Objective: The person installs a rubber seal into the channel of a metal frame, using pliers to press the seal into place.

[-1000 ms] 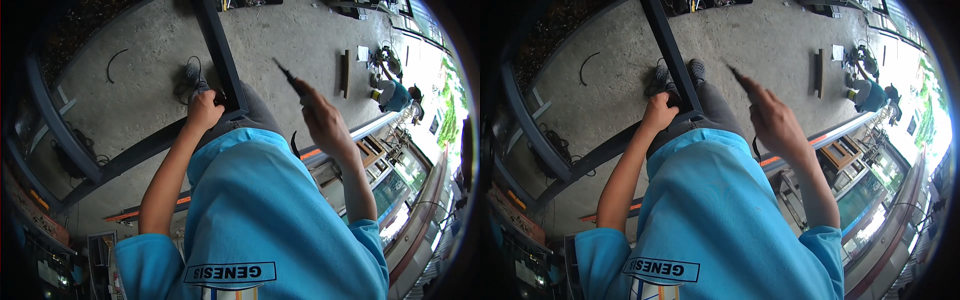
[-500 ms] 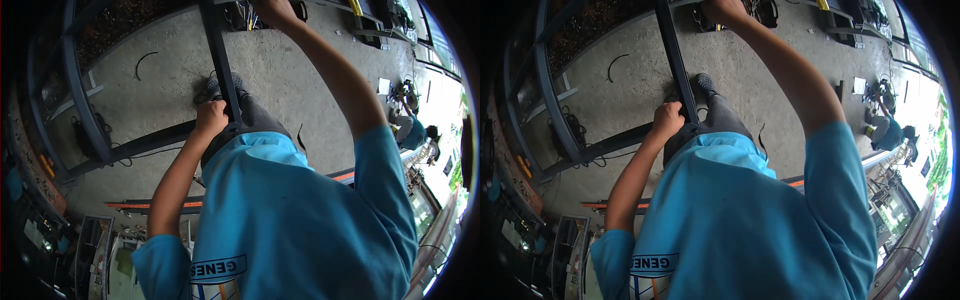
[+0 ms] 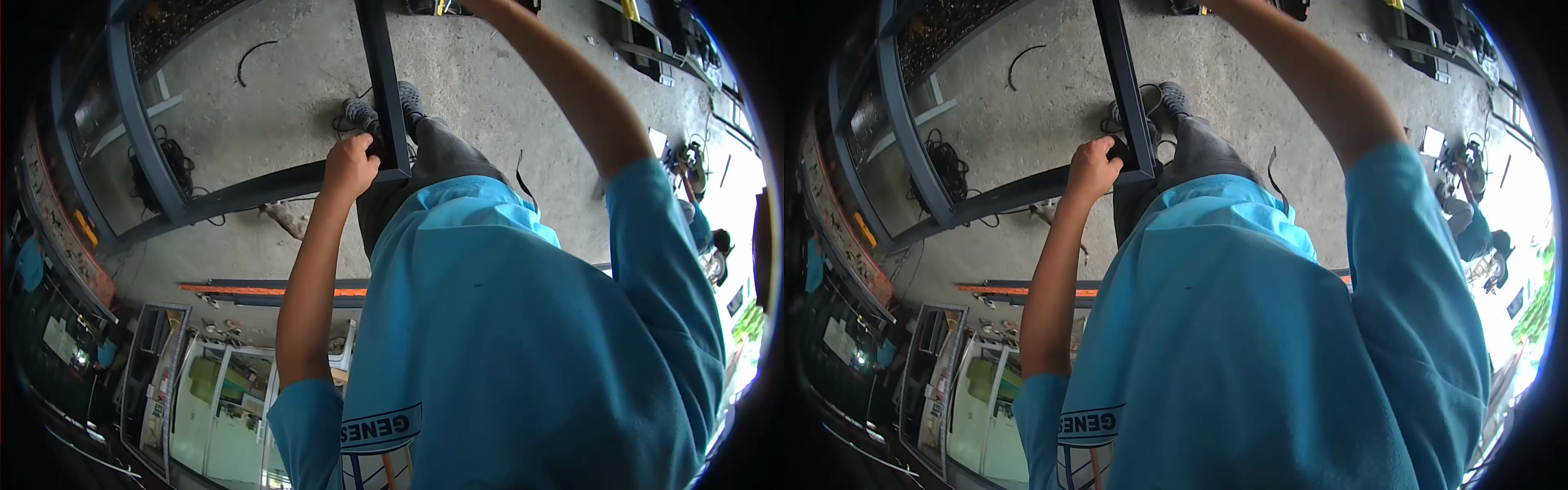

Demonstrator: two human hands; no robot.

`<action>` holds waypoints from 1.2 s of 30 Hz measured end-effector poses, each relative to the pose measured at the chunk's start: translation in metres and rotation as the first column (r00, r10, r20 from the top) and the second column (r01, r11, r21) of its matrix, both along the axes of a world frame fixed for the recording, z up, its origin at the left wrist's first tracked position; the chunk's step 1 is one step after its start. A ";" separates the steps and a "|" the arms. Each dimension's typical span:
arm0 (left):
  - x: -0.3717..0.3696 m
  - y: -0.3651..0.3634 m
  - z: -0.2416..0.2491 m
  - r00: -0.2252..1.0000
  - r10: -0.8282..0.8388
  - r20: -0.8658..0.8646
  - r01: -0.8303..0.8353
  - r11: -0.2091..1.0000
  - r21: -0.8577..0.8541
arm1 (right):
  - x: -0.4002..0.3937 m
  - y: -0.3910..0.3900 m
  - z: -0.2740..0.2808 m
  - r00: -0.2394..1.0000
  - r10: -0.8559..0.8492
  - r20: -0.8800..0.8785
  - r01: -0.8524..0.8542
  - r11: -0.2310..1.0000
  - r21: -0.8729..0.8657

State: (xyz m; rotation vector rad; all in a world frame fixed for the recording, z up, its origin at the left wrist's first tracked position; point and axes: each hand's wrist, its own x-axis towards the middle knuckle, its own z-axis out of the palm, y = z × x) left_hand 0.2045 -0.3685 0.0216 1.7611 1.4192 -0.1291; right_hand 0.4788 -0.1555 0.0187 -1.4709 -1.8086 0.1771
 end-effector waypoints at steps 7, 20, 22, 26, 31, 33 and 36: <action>0.011 0.002 -0.005 0.995 0.099 -0.018 -0.098 0.995 0.033 | -0.049 -0.178 -0.027 0.819 -0.136 -0.558 -0.219 0.824 -0.523; 0.023 0.009 0.005 0.989 0.103 -0.104 -0.112 0.990 -0.087 | -0.079 -0.223 -0.035 0.568 -0.412 -0.712 -0.578 0.416 -0.702; 0.019 0.005 -0.006 0.987 0.087 -0.134 -0.096 0.994 -0.055 | -0.083 -0.220 -0.039 0.513 -0.473 -0.717 -0.616 0.379 -0.690; 0.004 0.011 -0.030 0.995 0.026 -0.095 -0.038 0.991 -0.125 | -0.090 -0.215 -0.011 0.470 -0.497 -0.730 -0.611 0.413 -0.675; 0.016 0.005 -0.020 0.997 0.049 -0.053 -0.050 0.999 -0.007 | -0.082 -0.215 -0.016 0.515 -0.500 -0.696 -0.618 0.346 -0.706; 0.018 0.015 -0.009 0.998 -0.032 -0.049 0.028 0.997 -0.079 | -0.084 -0.217 -0.023 0.476 -0.524 -0.706 -0.611 0.380 -0.694; 0.012 0.012 -0.032 0.995 -0.095 0.008 0.095 0.995 -0.041 | -0.086 -0.218 -0.015 0.510 -0.536 -0.673 -0.594 0.347 -0.726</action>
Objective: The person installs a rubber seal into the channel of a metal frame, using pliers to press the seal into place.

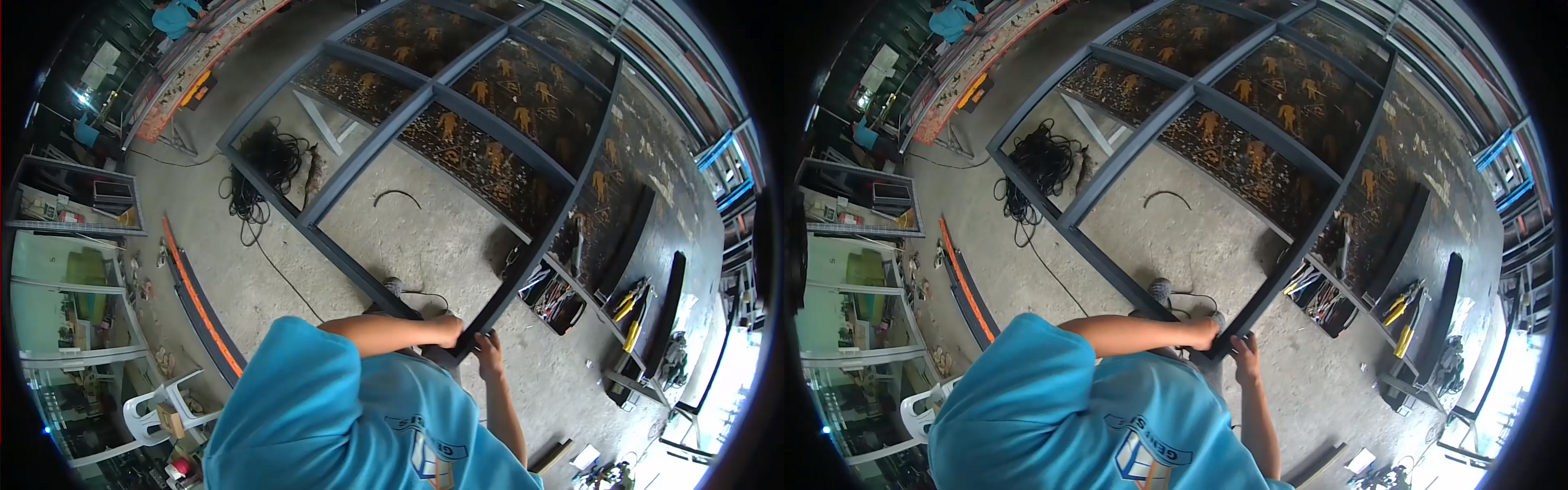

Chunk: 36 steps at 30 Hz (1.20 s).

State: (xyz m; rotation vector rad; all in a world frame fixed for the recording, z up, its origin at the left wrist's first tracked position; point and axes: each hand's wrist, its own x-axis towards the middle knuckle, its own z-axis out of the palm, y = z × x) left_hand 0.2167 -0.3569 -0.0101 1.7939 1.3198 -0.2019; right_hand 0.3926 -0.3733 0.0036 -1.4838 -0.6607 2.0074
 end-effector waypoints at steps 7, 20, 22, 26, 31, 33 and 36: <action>-0.005 0.003 0.010 0.993 0.098 0.069 -0.093 0.993 -0.067 | -0.022 -0.009 0.011 0.973 -0.192 0.126 0.199 0.979 -0.043; -0.022 0.012 -0.019 0.950 -0.078 0.303 0.133 0.977 -0.167 | -0.074 -0.052 0.038 0.764 -0.309 0.567 0.166 0.943 0.290; -0.042 0.019 0.010 0.954 0.044 0.297 0.062 0.940 -0.337 | -0.061 -0.057 0.053 0.549 -0.330 0.768 -0.166 0.857 0.487; -0.046 0.018 -0.027 0.933 -0.099 0.345 0.123 0.991 -0.048 | -0.055 -0.056 0.100 0.276 -0.013 0.961 -0.728 0.650 0.218; -0.039 0.010 -0.026 0.931 -0.056 0.361 0.075 0.997 -0.038 | -0.054 -0.052 0.093 -0.003 0.239 0.971 -0.875 0.469 -0.118; -0.038 0.011 -0.022 0.921 -0.061 0.384 0.068 0.998 -0.006 | -0.060 -0.042 0.099 -0.076 0.267 0.961 -0.886 0.425 -0.188; -0.037 0.013 -0.013 0.935 -0.124 0.331 0.113 0.992 0.052 | -0.059 -0.037 0.099 -0.231 0.258 0.938 -0.905 0.297 -0.305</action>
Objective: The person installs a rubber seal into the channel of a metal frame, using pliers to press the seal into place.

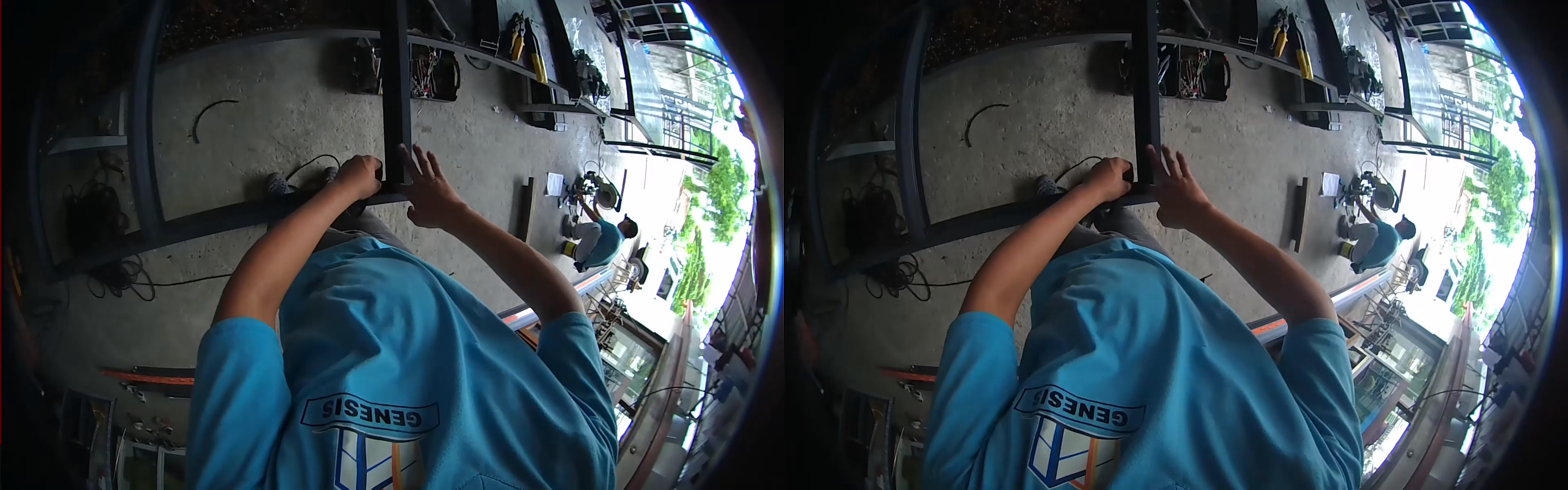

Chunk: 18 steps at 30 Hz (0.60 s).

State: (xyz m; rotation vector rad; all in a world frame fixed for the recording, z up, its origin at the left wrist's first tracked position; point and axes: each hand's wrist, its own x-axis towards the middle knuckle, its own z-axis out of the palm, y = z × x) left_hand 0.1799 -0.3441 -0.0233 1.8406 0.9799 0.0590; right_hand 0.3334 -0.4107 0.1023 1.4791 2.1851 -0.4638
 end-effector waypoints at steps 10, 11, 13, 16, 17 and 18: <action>0.001 0.002 0.009 0.999 -0.038 -0.037 0.039 0.999 0.026 | 0.008 0.013 0.001 0.963 0.262 0.054 -0.261 0.965 -0.033; 0.001 0.001 0.012 0.999 -0.037 -0.040 0.038 0.999 0.023 | 0.010 0.013 0.000 0.963 0.263 0.050 -0.262 0.964 -0.034; 0.000 0.001 0.018 0.999 -0.037 -0.018 0.038 0.998 0.048 | 0.013 0.013 -0.005 0.966 0.258 0.002 -0.258 0.966 -0.016; 0.002 0.000 0.011 0.999 -0.030 -0.029 0.031 0.998 0.047 | 0.016 0.012 -0.008 0.967 0.250 -0.041 -0.250 0.968 0.013; 0.004 0.001 0.011 0.999 -0.028 -0.031 0.030 0.999 0.046 | 0.015 0.012 -0.009 0.967 0.251 -0.043 -0.251 0.968 0.013; 0.004 0.001 0.011 0.998 -0.049 -0.049 0.049 0.999 0.017 | 0.014 0.012 -0.009 0.966 0.257 -0.022 -0.257 0.966 0.006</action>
